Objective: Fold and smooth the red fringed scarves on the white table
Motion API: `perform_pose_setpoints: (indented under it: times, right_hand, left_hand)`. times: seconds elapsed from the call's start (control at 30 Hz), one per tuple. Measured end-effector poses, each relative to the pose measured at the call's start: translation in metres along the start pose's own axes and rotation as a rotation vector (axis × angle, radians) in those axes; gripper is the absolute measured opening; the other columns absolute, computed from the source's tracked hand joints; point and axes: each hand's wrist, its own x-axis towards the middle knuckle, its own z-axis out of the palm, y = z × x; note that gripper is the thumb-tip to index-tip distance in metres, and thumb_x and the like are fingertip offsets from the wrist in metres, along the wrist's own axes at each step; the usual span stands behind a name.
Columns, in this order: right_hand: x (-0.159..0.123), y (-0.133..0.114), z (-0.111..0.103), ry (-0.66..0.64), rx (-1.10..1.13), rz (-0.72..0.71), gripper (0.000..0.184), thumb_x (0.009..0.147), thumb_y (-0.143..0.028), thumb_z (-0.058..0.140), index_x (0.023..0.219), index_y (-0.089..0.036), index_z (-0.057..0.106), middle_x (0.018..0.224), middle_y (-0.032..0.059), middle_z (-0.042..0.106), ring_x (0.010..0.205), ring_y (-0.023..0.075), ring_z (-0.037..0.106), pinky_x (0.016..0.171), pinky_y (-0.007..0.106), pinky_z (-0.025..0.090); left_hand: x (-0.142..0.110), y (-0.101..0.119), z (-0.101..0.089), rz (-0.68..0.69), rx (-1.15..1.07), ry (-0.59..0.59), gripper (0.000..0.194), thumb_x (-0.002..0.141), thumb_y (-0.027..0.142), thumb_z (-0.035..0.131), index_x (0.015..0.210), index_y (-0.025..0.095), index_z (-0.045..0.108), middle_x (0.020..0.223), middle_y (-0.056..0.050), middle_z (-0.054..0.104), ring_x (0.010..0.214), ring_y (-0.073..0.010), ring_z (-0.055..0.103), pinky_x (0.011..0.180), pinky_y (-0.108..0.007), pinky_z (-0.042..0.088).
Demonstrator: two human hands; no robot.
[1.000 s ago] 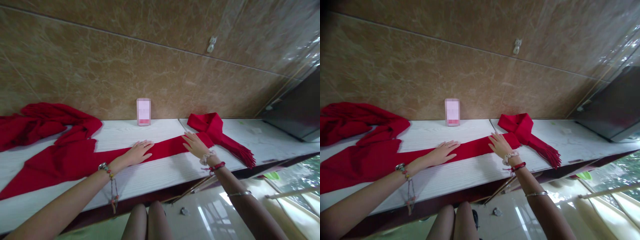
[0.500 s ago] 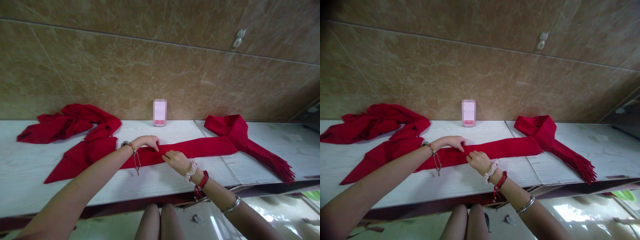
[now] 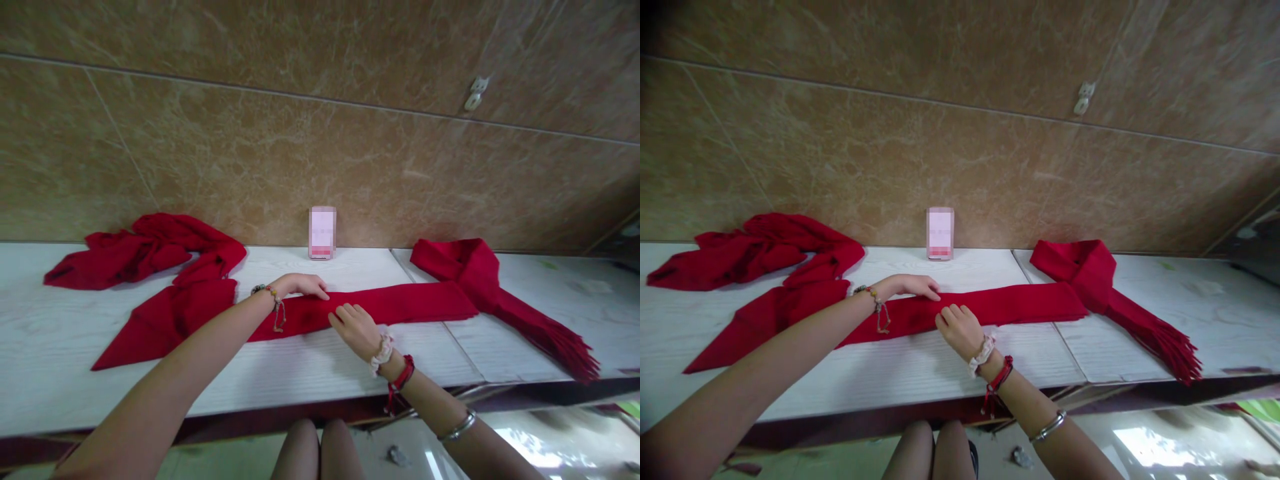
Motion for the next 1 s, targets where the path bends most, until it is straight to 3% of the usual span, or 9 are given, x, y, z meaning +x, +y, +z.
perform_pose_setpoints:
  times: [0.17,0.3,0.5,0.7,0.83,1.0]
  right_hand:
    - [-0.005,0.011,-0.012,0.072,-0.022,0.058,0.021,0.084,-0.01,0.043,0.094,-0.018,0.06,0.063,0.0016,0.052,0.055,0.0129,0.047,0.05,0.026,0.033]
    - [-0.004,0.028,-0.029,0.149,0.019,0.105,0.027,0.084,-0.008,0.041,0.1,-0.019,0.059,0.065,0.0016,0.051,0.055,0.0114,0.046,0.05,0.023,0.034]
    - [-0.002,0.043,-0.055,0.19,0.037,0.104,0.029,0.085,-0.008,0.037,0.097,-0.019,0.061,0.071,0.003,0.053,0.059,0.0113,0.046,0.053,0.022,0.036]
    - [-0.011,0.039,-0.064,0.149,-0.016,0.071,0.022,0.084,-0.011,0.042,0.084,-0.018,0.062,0.067,0.0029,0.052,0.059,0.0126,0.047,0.05,0.023,0.036]
    - [-0.018,0.038,-0.066,0.196,0.079,0.207,0.023,0.083,-0.009,0.04,0.085,-0.018,0.061,0.075,0.0041,0.054,0.059,0.0116,0.049,0.049,0.022,0.038]
    - [-0.018,0.05,-0.082,0.279,0.362,0.472,0.017,0.081,-0.017,0.042,0.084,-0.019,0.059,0.083,0.0057,0.054,0.07,0.0129,0.054,0.059,0.023,0.046]
  left_hand:
    - [-0.008,0.006,-0.01,0.036,-0.17,0.011,0.027,0.061,0.041,0.06,0.07,0.017,0.054,0.064,0.004,0.051,0.059,-0.0095,0.042,0.053,-0.02,0.031]
    - [-0.013,0.024,-0.02,0.125,-0.454,0.02,0.031,0.052,0.037,0.072,0.067,0.017,0.053,0.066,0.006,0.05,0.061,-0.0078,0.043,0.057,-0.019,0.032]
    - [-0.007,0.053,-0.024,0.166,-0.642,0.035,0.028,0.053,0.029,0.075,0.073,0.016,0.059,0.07,0.004,0.057,0.063,-0.0082,0.048,0.059,-0.02,0.034]
    - [0.0,0.063,-0.01,0.225,-0.689,0.047,0.026,0.055,0.03,0.075,0.073,0.015,0.062,0.069,0.001,0.059,0.063,-0.0094,0.051,0.059,-0.021,0.037]
    - [0.007,0.067,-0.001,0.346,-0.716,0.017,0.029,0.061,0.036,0.071,0.076,0.014,0.06,0.074,-0.002,0.06,0.073,-0.0133,0.055,0.067,-0.024,0.039]
    - [0.023,0.085,-0.001,0.46,-0.561,0.199,0.035,0.062,0.044,0.069,0.072,0.014,0.053,0.066,0.004,0.051,0.058,-0.008,0.045,0.056,-0.021,0.035]
